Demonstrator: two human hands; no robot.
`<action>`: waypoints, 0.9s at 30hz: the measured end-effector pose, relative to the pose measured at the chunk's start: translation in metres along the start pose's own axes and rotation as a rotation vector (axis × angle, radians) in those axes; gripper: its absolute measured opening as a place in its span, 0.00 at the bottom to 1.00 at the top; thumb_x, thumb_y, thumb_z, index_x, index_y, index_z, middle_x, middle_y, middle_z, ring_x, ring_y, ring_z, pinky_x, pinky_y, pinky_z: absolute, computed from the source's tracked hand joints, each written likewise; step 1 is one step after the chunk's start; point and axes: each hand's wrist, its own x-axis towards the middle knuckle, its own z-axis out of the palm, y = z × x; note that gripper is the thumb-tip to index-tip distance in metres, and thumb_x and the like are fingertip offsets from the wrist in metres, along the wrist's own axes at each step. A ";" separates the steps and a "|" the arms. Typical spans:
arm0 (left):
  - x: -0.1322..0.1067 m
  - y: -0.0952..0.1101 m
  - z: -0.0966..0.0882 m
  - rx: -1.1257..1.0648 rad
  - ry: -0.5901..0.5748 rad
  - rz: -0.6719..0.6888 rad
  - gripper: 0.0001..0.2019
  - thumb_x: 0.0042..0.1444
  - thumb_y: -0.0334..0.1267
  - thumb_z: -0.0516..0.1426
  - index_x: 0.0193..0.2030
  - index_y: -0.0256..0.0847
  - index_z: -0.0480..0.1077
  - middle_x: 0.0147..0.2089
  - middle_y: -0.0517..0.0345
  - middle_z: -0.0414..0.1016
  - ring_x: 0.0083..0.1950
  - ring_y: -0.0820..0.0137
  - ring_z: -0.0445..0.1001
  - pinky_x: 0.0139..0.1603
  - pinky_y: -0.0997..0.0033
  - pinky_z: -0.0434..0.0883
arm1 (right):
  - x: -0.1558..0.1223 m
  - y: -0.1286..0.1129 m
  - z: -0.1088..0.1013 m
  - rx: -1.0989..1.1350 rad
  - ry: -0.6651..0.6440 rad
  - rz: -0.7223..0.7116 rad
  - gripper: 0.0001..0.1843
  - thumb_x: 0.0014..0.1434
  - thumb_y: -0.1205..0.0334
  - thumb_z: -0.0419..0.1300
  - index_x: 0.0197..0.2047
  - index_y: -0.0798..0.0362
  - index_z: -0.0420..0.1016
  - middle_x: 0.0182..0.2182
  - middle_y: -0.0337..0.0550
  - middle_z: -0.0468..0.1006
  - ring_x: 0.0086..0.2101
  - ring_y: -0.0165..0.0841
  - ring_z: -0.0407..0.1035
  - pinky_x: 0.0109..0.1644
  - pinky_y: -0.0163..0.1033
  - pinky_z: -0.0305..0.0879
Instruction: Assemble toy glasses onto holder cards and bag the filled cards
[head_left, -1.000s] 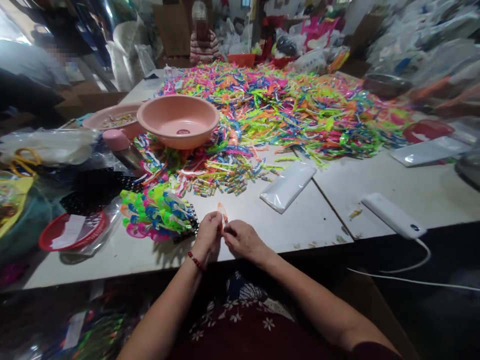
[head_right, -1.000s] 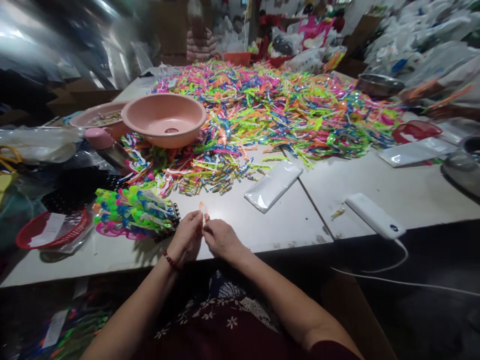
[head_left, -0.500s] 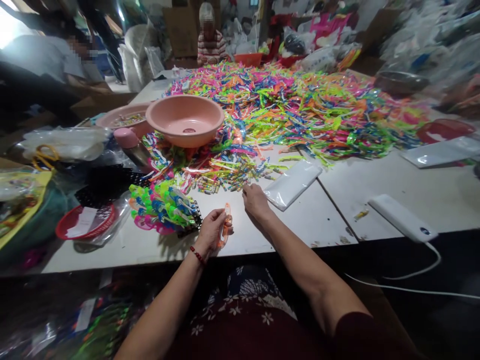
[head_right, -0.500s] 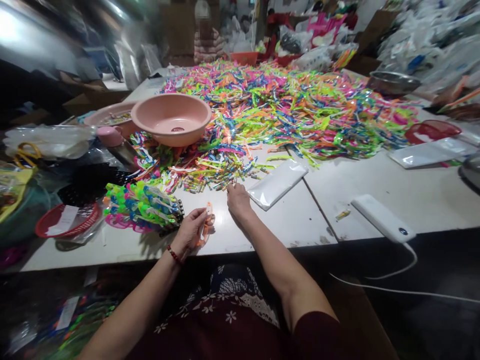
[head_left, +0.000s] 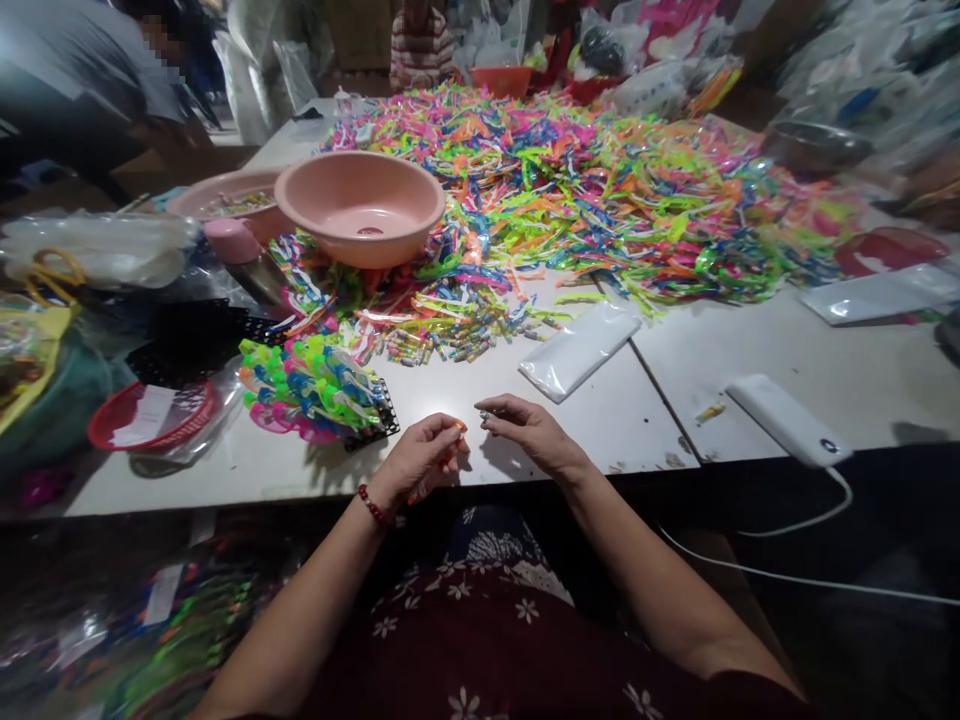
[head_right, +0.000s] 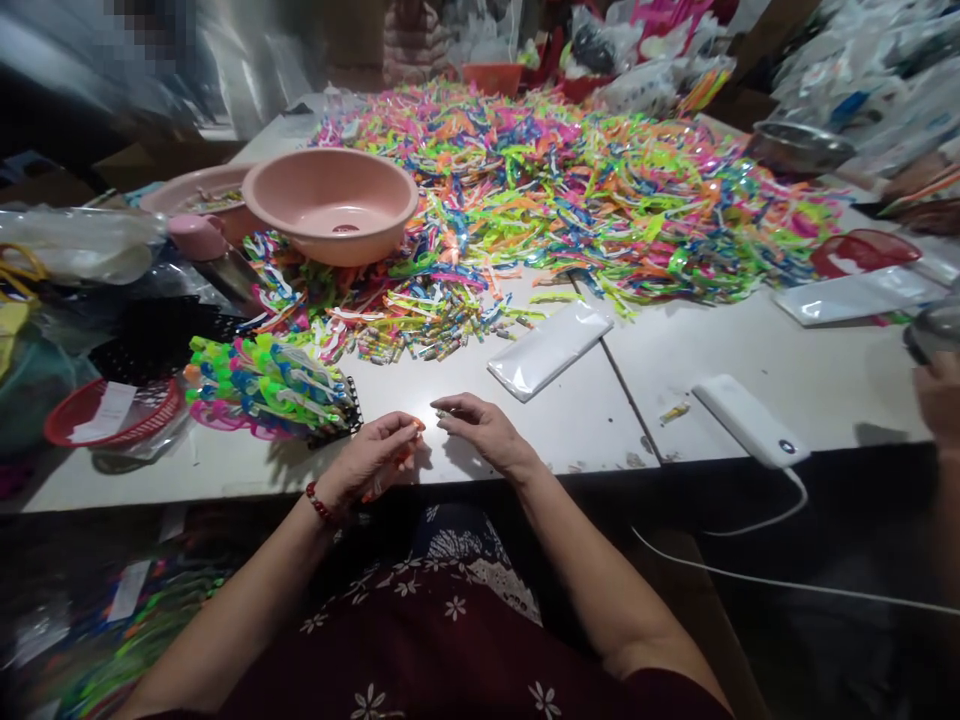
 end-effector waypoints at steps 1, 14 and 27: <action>-0.002 0.001 0.001 0.013 -0.012 -0.017 0.22 0.52 0.53 0.66 0.40 0.35 0.71 0.35 0.53 0.74 0.25 0.76 0.69 0.27 0.79 0.67 | -0.001 -0.001 0.000 0.007 -0.013 0.005 0.17 0.54 0.56 0.67 0.47 0.48 0.80 0.44 0.42 0.79 0.40 0.31 0.72 0.45 0.38 0.70; -0.009 0.006 0.006 0.046 -0.152 -0.128 0.20 0.54 0.51 0.65 0.38 0.35 0.70 0.31 0.57 0.71 0.25 0.77 0.67 0.26 0.80 0.66 | -0.004 -0.002 -0.005 0.032 -0.152 0.017 0.11 0.51 0.58 0.70 0.39 0.50 0.82 0.38 0.40 0.80 0.40 0.32 0.72 0.51 0.42 0.67; -0.017 0.010 0.001 0.136 -0.260 -0.233 0.20 0.52 0.52 0.65 0.35 0.35 0.70 0.26 0.56 0.71 0.22 0.76 0.65 0.22 0.79 0.63 | -0.009 -0.006 -0.005 -0.135 -0.305 0.039 0.09 0.53 0.56 0.69 0.37 0.49 0.84 0.37 0.41 0.83 0.40 0.33 0.75 0.49 0.41 0.69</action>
